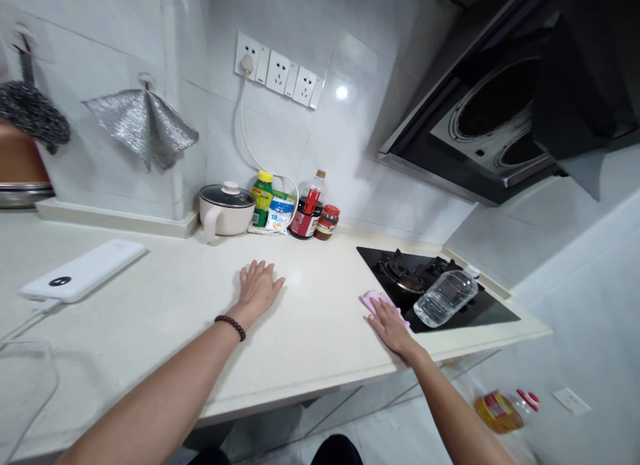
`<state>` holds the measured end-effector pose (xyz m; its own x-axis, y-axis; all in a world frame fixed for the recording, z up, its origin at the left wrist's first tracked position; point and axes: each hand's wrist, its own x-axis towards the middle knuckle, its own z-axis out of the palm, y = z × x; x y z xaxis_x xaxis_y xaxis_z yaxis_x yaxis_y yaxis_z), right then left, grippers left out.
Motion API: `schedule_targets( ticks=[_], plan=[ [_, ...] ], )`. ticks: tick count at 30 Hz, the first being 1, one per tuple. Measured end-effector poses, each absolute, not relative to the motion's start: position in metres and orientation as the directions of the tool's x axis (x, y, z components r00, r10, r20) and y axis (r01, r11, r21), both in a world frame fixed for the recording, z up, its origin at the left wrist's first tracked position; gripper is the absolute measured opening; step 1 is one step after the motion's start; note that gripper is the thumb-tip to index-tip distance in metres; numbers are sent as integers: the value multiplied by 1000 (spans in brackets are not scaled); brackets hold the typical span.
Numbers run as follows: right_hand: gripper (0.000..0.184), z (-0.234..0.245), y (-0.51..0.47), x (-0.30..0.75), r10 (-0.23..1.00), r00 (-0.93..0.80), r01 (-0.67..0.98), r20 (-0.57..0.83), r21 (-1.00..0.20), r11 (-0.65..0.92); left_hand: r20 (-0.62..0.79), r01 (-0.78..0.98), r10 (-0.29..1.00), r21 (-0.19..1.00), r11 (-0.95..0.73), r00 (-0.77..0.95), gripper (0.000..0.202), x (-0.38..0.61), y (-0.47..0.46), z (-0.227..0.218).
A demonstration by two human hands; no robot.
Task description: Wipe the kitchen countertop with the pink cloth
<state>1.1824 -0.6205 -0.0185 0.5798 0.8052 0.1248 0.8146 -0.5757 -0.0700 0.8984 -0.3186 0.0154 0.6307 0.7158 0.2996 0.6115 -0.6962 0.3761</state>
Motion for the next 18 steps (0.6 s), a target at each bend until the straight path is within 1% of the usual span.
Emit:
schedule_targets(
  ticks=[4, 7, 10, 12, 15, 18],
  plan=[
    [67, -13, -601, 1117, 893, 442, 894, 86, -126, -430, 298, 584, 689, 372, -721, 660, 53, 901, -320, 13],
    [69, -7, -575, 1060, 961, 270, 949, 63, -187, -255, 318, 585, 687, 363, -725, 653, 56, 902, -317, 9],
    [72, -2, -556, 1019, 988, 142, 965, 56, -231, -125, 307, 603, 701, 361, -711, 643, 57, 900, -314, 8],
    [72, 1, -554, 1008, 993, 112, 965, 47, -245, -97, 292, 610, 707, 361, -705, 644, 57, 899, -313, 9],
    [67, 3, -570, 1015, 994, 105, 967, 34, -238, -94, 287, 610, 709, 367, -702, 644, 57, 898, -313, 10],
    [64, -2, -603, 1042, 985, 160, 969, 60, -201, -145, 287, 599, 703, 375, -708, 651, 57, 898, -313, 10]
  ],
)
